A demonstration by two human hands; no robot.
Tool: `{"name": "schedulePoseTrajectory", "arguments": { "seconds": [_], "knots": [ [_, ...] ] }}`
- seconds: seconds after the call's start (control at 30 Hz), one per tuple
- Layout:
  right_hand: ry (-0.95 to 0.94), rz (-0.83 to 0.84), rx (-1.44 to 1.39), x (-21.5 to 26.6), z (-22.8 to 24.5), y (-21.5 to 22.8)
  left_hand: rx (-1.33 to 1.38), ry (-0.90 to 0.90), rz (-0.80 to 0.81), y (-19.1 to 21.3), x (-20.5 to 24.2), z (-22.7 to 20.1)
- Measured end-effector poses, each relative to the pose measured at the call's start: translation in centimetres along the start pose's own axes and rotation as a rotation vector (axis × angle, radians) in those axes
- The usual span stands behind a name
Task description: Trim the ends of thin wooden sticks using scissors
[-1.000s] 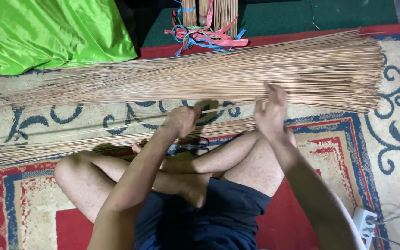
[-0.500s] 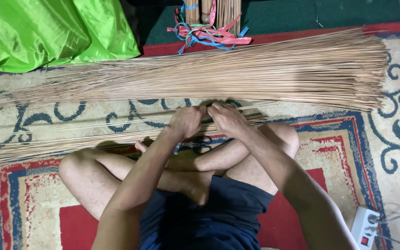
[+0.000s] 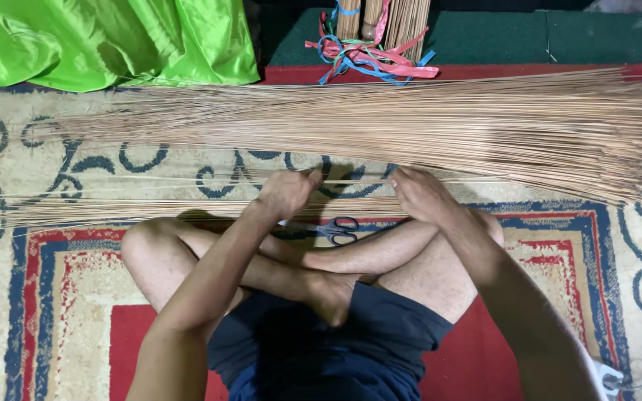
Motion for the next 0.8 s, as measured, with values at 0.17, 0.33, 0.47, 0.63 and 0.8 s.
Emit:
{"name": "schedulePoseTrajectory", "arguments": {
  "seconds": [0.17,0.33,0.47,0.63,0.8],
  "knots": [
    [0.04,0.018,-0.056,-3.2,5.0,-2.7,0.019,-0.05,-0.098,-2.3,-2.9,-3.0],
    [0.072,-0.04,-0.022,-3.6,4.9,-2.2,0.042,-0.082,-0.096,-3.5,-2.8,-1.0],
    [-0.044,-0.003,-0.009,-1.0,1.6,-0.4,0.043,-0.027,-0.088,-3.6,0.5,2.8],
    [-0.083,0.051,-0.046,-0.7,1.7,-2.3,0.014,-0.031,-0.117,-4.6,1.6,3.2],
    [-0.009,0.021,-0.046,-3.8,7.7,-4.5,0.026,-0.041,-0.063,-3.3,0.2,-1.8]
  ]
}}
Point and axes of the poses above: each hand's wrist, its own x-axis away from the middle knuckle, its own y-axis out of the back of the hand, z = x × y, the point moved 2 cm from there along -x, towards the middle knuckle
